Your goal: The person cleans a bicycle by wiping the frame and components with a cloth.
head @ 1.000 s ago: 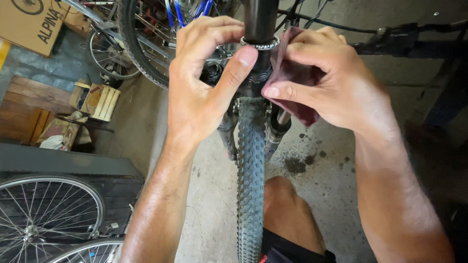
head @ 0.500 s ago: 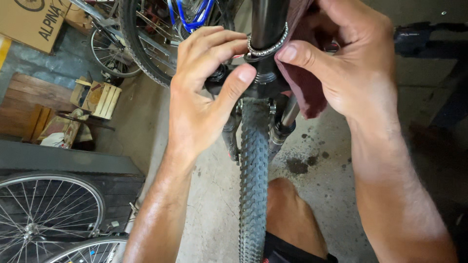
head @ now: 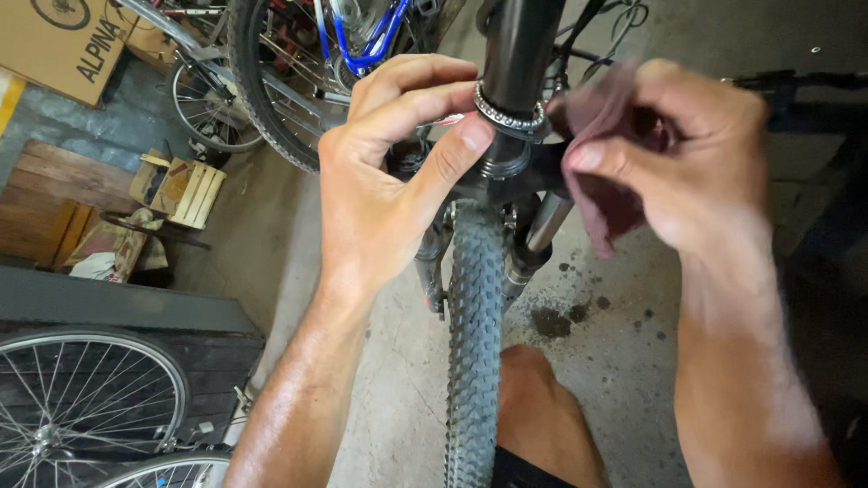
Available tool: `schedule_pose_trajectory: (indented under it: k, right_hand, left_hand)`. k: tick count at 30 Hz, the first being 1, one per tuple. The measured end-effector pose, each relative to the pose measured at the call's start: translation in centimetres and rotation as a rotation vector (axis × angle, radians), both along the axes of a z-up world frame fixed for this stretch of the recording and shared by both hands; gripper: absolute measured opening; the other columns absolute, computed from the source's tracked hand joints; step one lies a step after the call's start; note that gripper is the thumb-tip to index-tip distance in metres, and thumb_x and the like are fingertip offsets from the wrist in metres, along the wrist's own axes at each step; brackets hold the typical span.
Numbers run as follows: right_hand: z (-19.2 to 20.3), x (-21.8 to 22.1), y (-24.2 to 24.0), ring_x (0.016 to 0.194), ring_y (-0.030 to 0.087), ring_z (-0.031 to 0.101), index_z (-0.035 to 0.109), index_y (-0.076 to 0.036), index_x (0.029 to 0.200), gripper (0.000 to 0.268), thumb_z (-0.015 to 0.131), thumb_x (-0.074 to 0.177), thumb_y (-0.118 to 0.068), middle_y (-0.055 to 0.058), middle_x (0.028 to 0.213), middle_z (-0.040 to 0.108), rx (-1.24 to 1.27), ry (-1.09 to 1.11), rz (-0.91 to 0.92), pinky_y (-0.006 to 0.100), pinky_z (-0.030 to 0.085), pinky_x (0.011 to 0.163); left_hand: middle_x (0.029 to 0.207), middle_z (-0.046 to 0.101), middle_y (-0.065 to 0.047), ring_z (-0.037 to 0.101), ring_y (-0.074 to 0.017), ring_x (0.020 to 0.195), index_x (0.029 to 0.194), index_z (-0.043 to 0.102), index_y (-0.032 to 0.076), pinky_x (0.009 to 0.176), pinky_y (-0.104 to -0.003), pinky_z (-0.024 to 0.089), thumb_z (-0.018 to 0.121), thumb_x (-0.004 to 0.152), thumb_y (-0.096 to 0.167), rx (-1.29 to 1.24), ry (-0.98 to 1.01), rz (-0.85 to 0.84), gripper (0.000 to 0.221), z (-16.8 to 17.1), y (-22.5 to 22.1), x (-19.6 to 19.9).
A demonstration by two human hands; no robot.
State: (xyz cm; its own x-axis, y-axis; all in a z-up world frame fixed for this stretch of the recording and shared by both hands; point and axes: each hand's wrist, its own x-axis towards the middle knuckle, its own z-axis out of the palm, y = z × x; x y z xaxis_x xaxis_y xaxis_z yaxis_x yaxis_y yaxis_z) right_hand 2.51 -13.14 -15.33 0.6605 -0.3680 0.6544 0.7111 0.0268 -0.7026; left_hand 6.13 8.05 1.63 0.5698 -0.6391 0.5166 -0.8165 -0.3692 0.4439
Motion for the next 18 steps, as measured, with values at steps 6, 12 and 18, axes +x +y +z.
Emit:
schedule_pose_trajectory:
  k: [6, 12, 18]
  right_hand:
    - [0.4, -1.4, 1.2, 0.129, 0.037, 0.076, 0.078, 0.005, 0.124, 0.027, 0.091, 0.101, 0.011, 0.026, 0.132, 0.077, -0.247, 0.038, -0.118, 0.044, 0.069, 0.115]
    - [-1.4, -0.1, 2.3, 0.113, 0.031, 0.065, 0.088, -0.003, 0.126, 0.026, 0.101, 0.103, -0.005, 0.013, 0.120, 0.085, -0.537, -0.214, -0.557, 0.051, 0.040, 0.105]
    - [0.7, -0.8, 3.0, 0.097, 0.040, 0.075, 0.086, 0.001, 0.098, 0.019, 0.077, 0.112, -0.008, 0.020, 0.108, 0.084, -0.561, -0.393, -0.643, 0.054, 0.052, 0.092]
  left_hand:
    - [0.137, 0.078, -0.002, 0.067, -0.0197, 0.141, 0.123, 0.083, 0.013, 0.127, -0.038, 0.052, 0.080, 0.110, 0.031, 0.009, 0.003, 0.011, 0.023, 0.3, -0.3, 0.2]
    - [0.139, 0.078, -0.003, 0.067, -0.0204, 0.141, 0.123, 0.082, 0.014, 0.123, -0.038, 0.056, 0.079, 0.110, 0.035, 0.009, -0.006, -0.015, 0.025, 0.2, -0.5, 0.6]
    - [0.142, 0.078, -0.005, 0.067, -0.0236, 0.147, 0.126, 0.080, 0.013, 0.134, -0.042, 0.051, 0.077, 0.112, 0.031, -0.012, -0.006, -0.048, 0.023, -0.6, -0.4, 0.9]
